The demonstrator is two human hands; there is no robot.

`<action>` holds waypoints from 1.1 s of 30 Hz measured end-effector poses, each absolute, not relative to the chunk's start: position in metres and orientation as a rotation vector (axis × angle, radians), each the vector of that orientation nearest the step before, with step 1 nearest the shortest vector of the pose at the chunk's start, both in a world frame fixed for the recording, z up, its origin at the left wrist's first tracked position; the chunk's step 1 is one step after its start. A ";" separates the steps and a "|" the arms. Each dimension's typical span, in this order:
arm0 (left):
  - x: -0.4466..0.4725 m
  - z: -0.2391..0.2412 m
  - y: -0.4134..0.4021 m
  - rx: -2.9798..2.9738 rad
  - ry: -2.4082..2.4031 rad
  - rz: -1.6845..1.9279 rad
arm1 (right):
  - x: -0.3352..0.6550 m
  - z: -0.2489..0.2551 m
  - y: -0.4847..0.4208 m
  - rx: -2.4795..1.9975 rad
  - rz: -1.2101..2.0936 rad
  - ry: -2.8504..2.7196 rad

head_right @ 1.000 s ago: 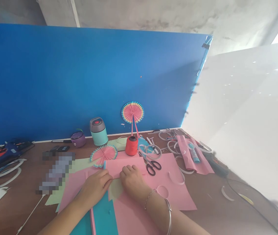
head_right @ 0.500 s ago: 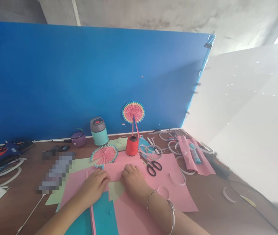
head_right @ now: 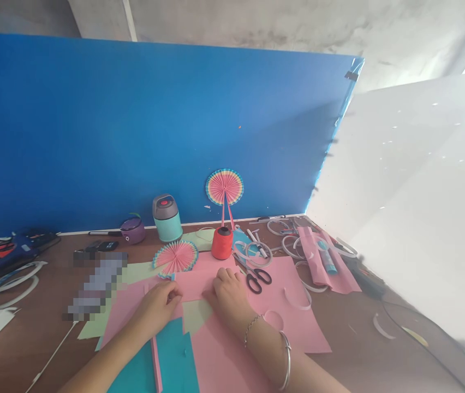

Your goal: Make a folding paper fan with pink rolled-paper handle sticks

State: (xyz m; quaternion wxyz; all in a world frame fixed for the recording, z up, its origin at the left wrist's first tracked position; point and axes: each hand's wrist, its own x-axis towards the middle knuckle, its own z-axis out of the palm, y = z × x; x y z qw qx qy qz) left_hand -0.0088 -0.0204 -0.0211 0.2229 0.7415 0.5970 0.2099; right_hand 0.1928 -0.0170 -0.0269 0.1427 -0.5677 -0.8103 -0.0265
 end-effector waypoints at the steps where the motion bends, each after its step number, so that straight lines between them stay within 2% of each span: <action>1: -0.009 -0.021 -0.021 2.034 1.659 0.583 | 0.193 -0.026 -0.017 -1.651 -0.073 -2.339; 16: 0.004 -0.012 -0.028 2.067 1.894 0.482 | 0.200 -0.029 -0.012 -1.729 -0.123 -2.310; 27: 0.003 -0.019 -0.033 2.100 1.885 0.523 | 0.206 -0.035 -0.018 -1.778 -0.357 -2.281; 33: 0.005 -0.021 -0.033 2.116 1.894 0.529 | 0.217 -0.032 -0.021 -1.925 -0.306 -2.249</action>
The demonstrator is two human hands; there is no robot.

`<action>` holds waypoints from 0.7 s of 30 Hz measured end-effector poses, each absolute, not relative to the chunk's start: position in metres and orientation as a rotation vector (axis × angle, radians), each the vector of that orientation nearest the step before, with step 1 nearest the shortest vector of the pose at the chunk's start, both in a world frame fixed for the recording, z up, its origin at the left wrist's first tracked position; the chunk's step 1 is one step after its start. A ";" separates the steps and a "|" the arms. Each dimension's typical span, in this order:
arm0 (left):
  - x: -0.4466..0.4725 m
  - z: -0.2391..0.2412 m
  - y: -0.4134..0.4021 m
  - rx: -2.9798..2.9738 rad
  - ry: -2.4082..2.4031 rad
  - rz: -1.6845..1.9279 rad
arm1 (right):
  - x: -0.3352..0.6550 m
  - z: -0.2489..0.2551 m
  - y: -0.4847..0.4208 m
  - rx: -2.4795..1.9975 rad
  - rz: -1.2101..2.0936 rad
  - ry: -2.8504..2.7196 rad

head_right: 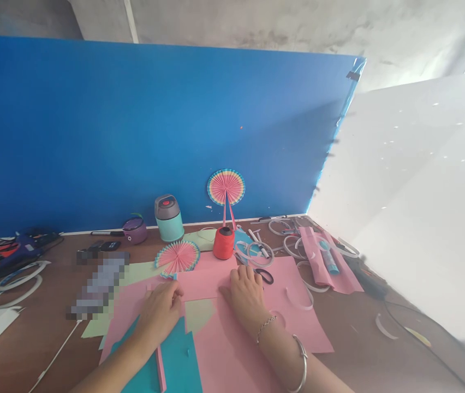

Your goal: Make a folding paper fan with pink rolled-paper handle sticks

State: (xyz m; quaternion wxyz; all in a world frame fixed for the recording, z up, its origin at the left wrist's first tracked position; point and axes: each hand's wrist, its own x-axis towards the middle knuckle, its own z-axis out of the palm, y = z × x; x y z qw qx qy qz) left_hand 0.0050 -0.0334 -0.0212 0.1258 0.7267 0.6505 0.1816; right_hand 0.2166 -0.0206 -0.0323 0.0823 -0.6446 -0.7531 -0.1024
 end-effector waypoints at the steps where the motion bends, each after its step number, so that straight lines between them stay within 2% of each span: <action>1: 0.004 -0.022 -0.033 2.128 1.900 0.526 | 0.220 -0.031 -0.021 -1.954 -0.292 -2.242; 8: -0.008 -0.029 -0.028 2.242 2.006 0.493 | 0.249 -0.024 -0.018 -2.164 -0.233 -2.108; 12: -0.009 -0.023 -0.029 2.307 2.002 0.731 | 0.255 -0.024 -0.015 -2.174 -0.172 -2.104; 17: 0.002 -0.021 -0.042 2.694 1.483 0.995 | 0.245 -0.026 -0.016 -2.061 -0.149 -2.104; 21: 0.015 -0.038 -0.056 2.972 1.206 0.731 | 0.230 -0.033 -0.018 -1.956 -0.189 -2.118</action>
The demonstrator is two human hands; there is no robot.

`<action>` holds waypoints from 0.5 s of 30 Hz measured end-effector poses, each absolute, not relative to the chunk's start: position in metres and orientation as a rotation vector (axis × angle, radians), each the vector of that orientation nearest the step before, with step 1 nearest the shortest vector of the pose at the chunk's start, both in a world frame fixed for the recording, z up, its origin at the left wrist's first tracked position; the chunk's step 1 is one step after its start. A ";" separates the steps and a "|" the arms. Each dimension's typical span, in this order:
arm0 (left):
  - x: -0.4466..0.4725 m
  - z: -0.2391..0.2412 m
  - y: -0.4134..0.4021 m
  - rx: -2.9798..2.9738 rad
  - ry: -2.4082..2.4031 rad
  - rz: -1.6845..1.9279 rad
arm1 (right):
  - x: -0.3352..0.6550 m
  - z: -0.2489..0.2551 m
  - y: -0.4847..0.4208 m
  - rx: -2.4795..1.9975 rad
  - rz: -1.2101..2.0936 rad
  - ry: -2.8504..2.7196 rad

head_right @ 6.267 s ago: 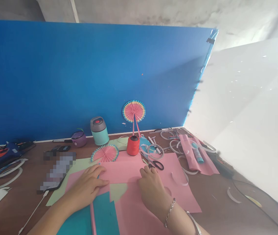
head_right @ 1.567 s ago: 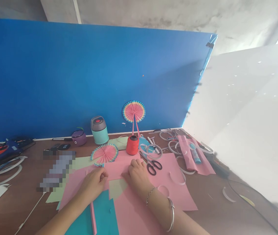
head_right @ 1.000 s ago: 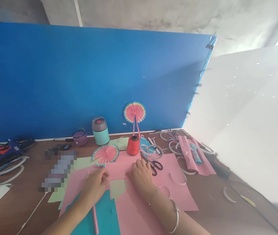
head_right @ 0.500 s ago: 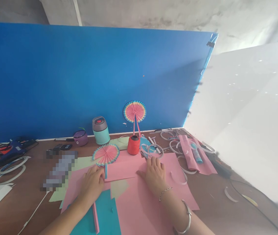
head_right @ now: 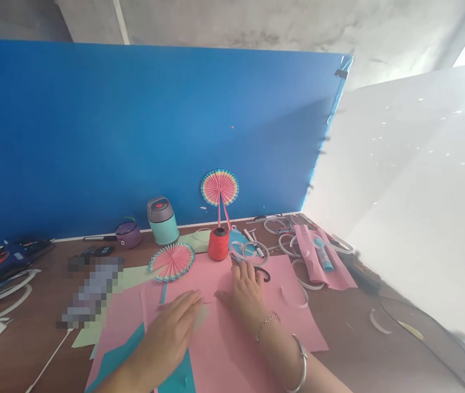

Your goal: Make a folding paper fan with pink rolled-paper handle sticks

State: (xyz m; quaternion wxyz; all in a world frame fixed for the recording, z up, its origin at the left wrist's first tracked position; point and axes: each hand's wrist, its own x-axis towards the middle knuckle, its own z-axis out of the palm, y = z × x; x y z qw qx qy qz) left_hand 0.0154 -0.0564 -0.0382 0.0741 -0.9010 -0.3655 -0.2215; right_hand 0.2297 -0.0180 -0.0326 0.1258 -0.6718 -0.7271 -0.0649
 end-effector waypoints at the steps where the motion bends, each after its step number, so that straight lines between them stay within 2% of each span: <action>1: 0.018 -0.043 -0.059 -2.719 -1.064 -0.597 | 0.227 -0.034 -0.019 -1.932 -0.207 -2.119; 4: 0.022 -0.049 -0.064 -2.705 -1.098 -0.462 | 0.226 -0.036 -0.019 -1.897 -0.206 -2.111; 9: 0.026 -0.037 -0.066 -2.644 -1.418 -0.306 | 0.233 -0.033 -0.017 -1.964 -0.098 -2.082; 15: 0.027 -0.029 -0.067 -2.553 -1.525 -0.168 | 0.246 -0.027 -0.012 -2.249 0.093 -2.048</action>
